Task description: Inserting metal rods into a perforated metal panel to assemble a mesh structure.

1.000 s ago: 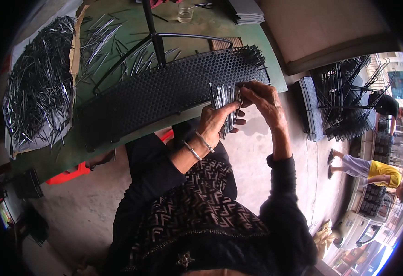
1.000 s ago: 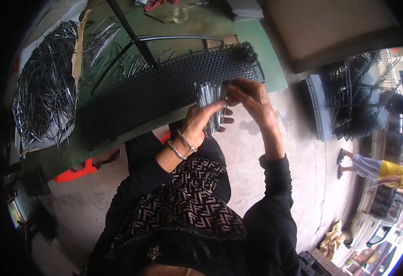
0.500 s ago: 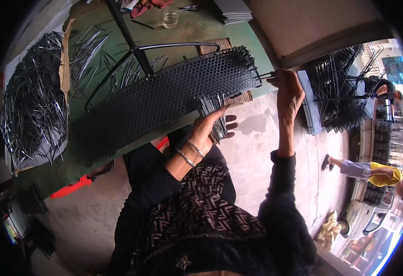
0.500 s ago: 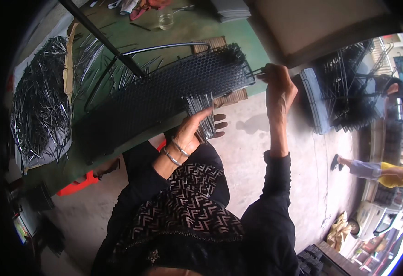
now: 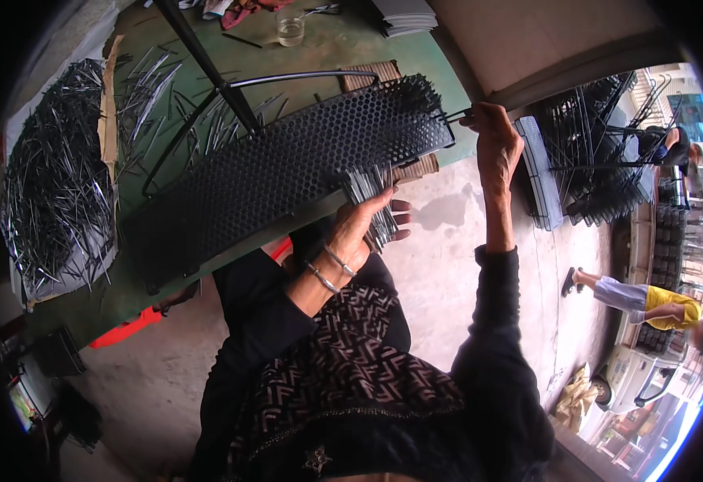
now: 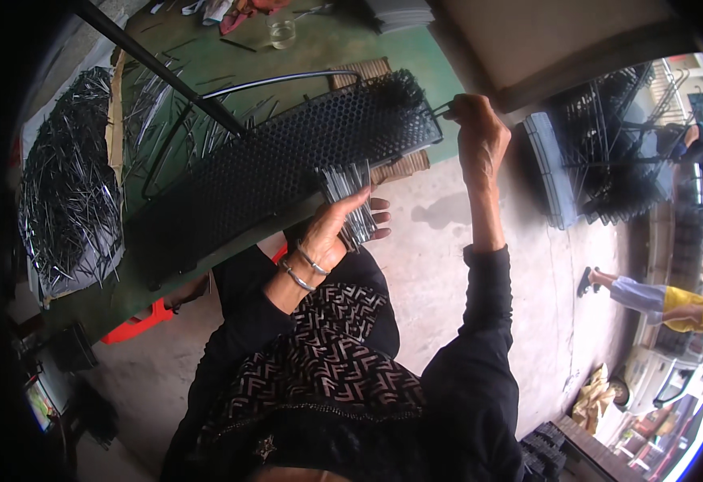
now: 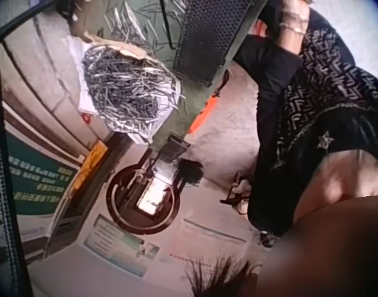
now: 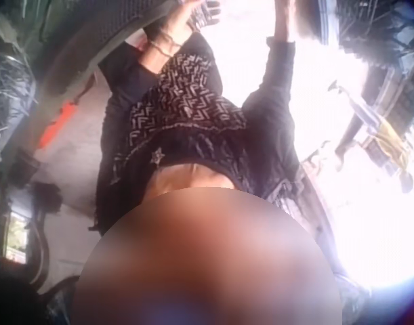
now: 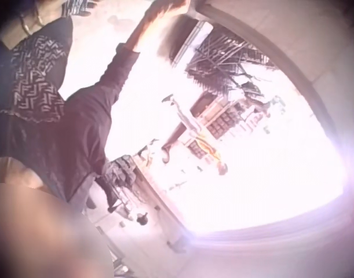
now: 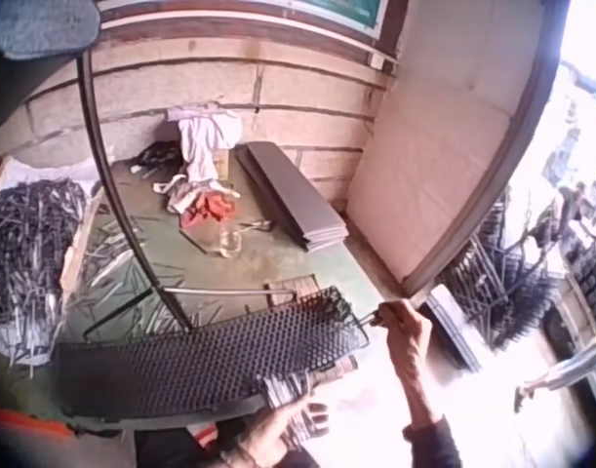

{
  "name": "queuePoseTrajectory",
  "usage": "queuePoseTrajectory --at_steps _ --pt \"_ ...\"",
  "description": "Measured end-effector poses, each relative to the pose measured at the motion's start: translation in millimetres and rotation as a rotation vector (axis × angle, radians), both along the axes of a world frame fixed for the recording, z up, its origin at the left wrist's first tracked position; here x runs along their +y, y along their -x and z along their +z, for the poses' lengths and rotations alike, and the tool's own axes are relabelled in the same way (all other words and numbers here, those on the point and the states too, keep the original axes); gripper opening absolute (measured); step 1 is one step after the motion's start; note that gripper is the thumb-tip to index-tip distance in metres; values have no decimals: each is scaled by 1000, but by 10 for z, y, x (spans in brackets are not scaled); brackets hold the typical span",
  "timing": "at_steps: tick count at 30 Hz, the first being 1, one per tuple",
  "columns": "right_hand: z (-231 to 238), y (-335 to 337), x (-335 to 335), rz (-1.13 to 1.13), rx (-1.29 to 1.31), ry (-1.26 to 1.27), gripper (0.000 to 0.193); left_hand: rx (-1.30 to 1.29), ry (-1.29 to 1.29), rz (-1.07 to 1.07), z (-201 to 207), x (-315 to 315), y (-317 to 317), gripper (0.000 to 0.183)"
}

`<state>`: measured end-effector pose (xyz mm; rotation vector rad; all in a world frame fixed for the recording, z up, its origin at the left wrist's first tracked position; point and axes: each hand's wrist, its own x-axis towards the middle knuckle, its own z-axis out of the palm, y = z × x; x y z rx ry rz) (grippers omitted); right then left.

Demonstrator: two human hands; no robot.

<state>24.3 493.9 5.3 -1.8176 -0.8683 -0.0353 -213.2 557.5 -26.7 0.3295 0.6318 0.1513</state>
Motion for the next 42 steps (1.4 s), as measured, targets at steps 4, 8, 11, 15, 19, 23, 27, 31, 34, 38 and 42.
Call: queuePoseTrajectory --at_steps 4,8,11,15,19,23,27,31,34,38,42 --pt "33 -67 -14 73 18 98 16 25 -47 -27 24 -10 -10 22" --pt "-3 37 5 99 -50 190 17 12 -110 -27 90 4 20 23" --pt "-65 54 -9 56 -29 346 20 -3 -122 -15 146 -5 37 23" --pt "-80 157 -12 -157 -451 589 38 29 -162 6 165 -16 30 23" --pt "222 335 -67 252 263 547 42 15 -183 12 189 -3 31 26" --pt "288 717 -57 626 501 424 29 35 -194 51 214 -41 -7 28" --pt "188 676 -77 650 567 399 19 87 -248 20 216 -50 25 27" --pt "266 727 -43 614 585 434 18 104 -268 24 176 -46 44 27" --pt "279 658 -22 601 574 465 17 75 -214 55 177 -34 21 28" --pt "339 555 38 557 450 345 16 74 -170 37 152 42 10 31" --pt "358 607 119 465 503 436 19 77 -214 50 199 78 -4 31"
